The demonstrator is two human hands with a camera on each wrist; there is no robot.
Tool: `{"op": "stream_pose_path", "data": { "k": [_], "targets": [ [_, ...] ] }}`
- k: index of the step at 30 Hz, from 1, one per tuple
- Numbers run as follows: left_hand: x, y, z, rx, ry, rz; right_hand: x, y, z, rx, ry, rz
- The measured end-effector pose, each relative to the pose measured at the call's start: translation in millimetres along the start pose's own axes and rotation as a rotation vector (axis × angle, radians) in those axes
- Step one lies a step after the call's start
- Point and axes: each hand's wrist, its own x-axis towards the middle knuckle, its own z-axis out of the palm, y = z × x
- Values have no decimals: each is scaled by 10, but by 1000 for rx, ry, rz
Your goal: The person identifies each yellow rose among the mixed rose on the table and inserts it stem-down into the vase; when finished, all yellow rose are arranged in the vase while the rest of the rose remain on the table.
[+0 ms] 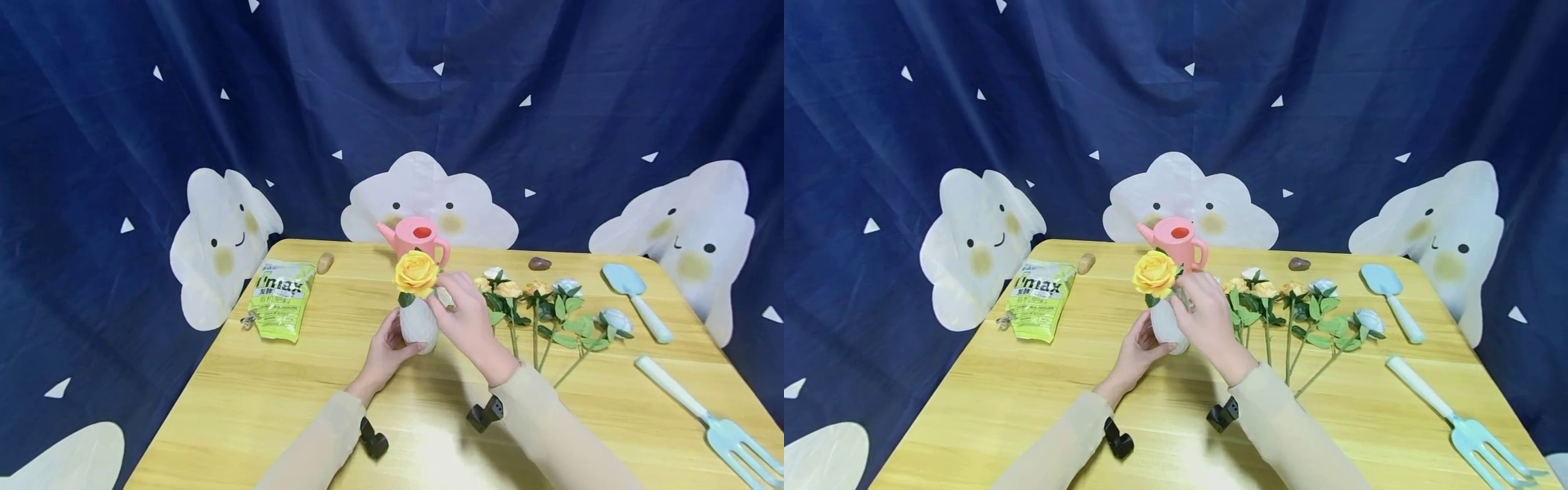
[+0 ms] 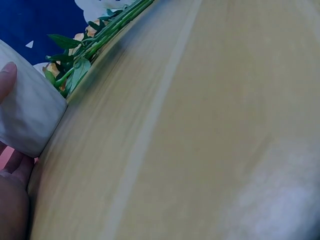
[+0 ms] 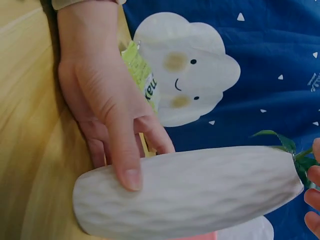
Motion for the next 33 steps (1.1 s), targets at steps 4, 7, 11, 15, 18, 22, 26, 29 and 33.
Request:
{"op": "stream_pose_path", "data": {
  "k": [4, 7, 11, 15, 18, 22, 26, 29, 33],
  "targets": [
    [6, -10, -5, 5, 11, 0, -94, 49, -42, 4, 6, 3],
    [11, -14, -15, 8, 17, -18, -164, 104, -76, 8, 8, 16],
    [18, -16, -32, 6, 14, -18, -246, 165, -145, -2, 10, 46],
    [21, -16, -35, -17, 7, 14, -328, 211, -227, -10, 17, 74],
    [27, -13, -20, -29, 1, 43, -399, 260, -301, -18, 13, 99],
    [40, -10, 15, -22, -2, 76, -514, 344, -421, -57, 10, 146],
    [39, -1, 48, 56, 6, 85, -631, 438, -551, -55, 31, 225],
    [29, 8, 60, 110, 13, 78, -702, 502, -658, -40, 48, 306],
    [20, 16, 53, 130, 17, 59, -798, 606, -791, 6, 71, 436]
  ]
}}
